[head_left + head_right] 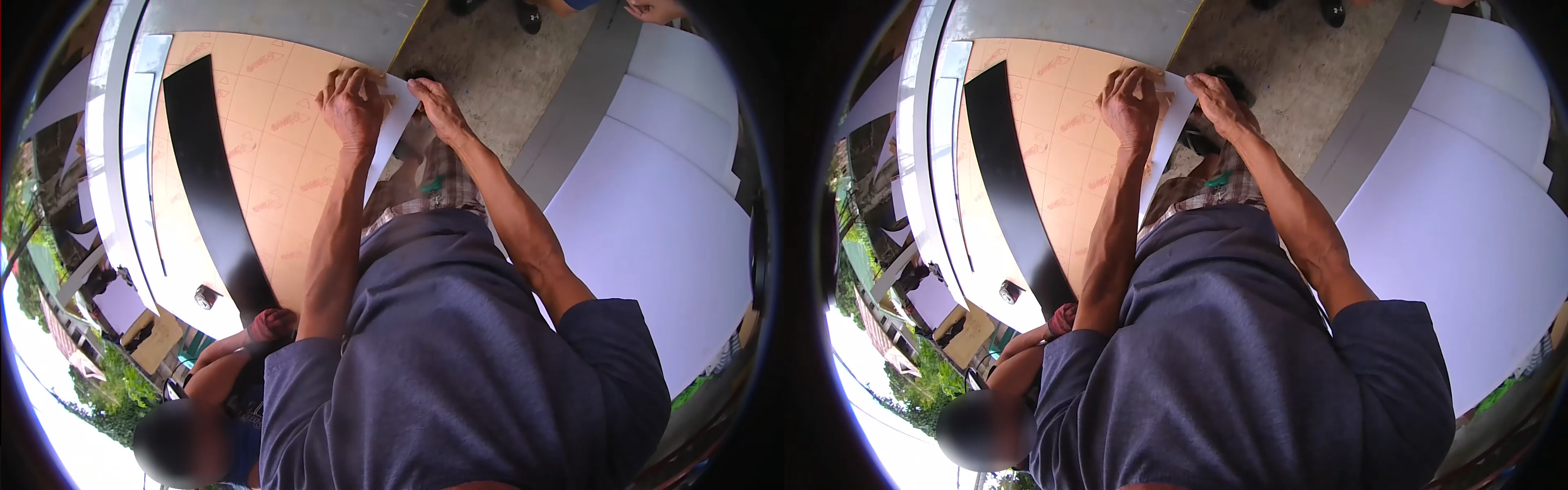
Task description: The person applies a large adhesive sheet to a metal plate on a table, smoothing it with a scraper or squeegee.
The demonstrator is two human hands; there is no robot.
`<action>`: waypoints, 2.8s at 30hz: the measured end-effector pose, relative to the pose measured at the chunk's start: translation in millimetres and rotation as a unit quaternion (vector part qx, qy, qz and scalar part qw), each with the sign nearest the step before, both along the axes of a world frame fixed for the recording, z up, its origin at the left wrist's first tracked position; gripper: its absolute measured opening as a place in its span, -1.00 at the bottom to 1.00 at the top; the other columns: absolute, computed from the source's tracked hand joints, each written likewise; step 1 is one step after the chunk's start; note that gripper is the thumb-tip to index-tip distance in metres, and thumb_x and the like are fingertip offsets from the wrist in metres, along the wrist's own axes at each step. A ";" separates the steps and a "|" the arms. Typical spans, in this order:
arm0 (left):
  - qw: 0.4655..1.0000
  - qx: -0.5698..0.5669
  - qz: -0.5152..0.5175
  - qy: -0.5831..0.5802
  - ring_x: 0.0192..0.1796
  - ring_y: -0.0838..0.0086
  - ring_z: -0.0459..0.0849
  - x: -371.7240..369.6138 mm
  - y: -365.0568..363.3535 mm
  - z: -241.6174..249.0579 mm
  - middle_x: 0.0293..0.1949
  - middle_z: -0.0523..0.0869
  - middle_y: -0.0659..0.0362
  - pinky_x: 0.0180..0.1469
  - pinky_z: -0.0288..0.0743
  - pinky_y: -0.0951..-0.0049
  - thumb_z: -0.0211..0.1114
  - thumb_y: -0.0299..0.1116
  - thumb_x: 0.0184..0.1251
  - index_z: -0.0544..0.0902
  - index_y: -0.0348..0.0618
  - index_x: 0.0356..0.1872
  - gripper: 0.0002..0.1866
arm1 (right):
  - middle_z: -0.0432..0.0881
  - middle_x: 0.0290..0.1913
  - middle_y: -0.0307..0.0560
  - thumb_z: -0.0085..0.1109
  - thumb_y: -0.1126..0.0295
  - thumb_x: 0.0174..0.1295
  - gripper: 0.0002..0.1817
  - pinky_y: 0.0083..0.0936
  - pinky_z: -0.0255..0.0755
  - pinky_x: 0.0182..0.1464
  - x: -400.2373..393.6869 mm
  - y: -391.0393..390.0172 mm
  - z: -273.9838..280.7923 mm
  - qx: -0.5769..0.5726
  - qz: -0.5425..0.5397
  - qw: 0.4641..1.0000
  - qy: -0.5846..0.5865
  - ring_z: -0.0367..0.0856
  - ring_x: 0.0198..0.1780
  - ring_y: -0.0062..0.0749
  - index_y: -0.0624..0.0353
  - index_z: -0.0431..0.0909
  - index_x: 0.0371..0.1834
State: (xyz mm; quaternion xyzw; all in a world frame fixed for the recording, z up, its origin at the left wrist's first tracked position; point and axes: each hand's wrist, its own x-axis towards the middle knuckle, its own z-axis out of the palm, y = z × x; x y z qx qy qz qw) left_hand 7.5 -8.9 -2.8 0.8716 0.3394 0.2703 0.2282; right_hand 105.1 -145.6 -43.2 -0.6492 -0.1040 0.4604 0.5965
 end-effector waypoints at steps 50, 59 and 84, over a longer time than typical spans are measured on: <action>0.988 -0.127 0.057 0.070 -0.35 -0.12 0.76 17.7 -6.7 -4.7 -0.52 0.70 -0.24 -0.24 0.61 0.03 0.32 -0.32 0.36 0.55 -0.36 -0.46 -0.70 | 0.70 -0.23 0.30 0.02 0.08 0.51 -0.57 -0.14 0.53 -0.03 9.6 8.9 17.0 -0.150 0.072 0.975 -0.145 0.70 -0.09 0.21 0.28 0.66 -0.08; 0.980 -0.149 0.018 0.134 -0.36 -0.13 0.77 23.9 18.5 4.7 -0.48 0.72 -0.26 -0.25 0.64 0.07 0.36 -0.26 0.32 0.66 -0.42 -0.46 -0.66 | 0.75 -0.16 0.21 0.10 0.08 0.49 -0.60 -0.17 0.56 -0.04 36.2 43.3 24.8 -0.161 0.258 0.893 -0.332 0.73 -0.04 0.16 0.24 0.71 -0.13; 0.948 -0.288 0.097 0.098 -0.40 -0.07 0.76 2.5 32.6 6.5 -0.50 0.71 -0.20 -0.32 0.61 0.05 0.42 -0.37 0.19 0.69 -0.35 -0.42 -0.80 | 0.71 -0.18 0.32 0.05 -0.02 0.49 -0.52 -0.03 0.47 -0.01 76.4 64.5 43.0 -0.164 0.528 0.809 -0.201 0.67 -0.06 0.26 0.23 0.71 -0.11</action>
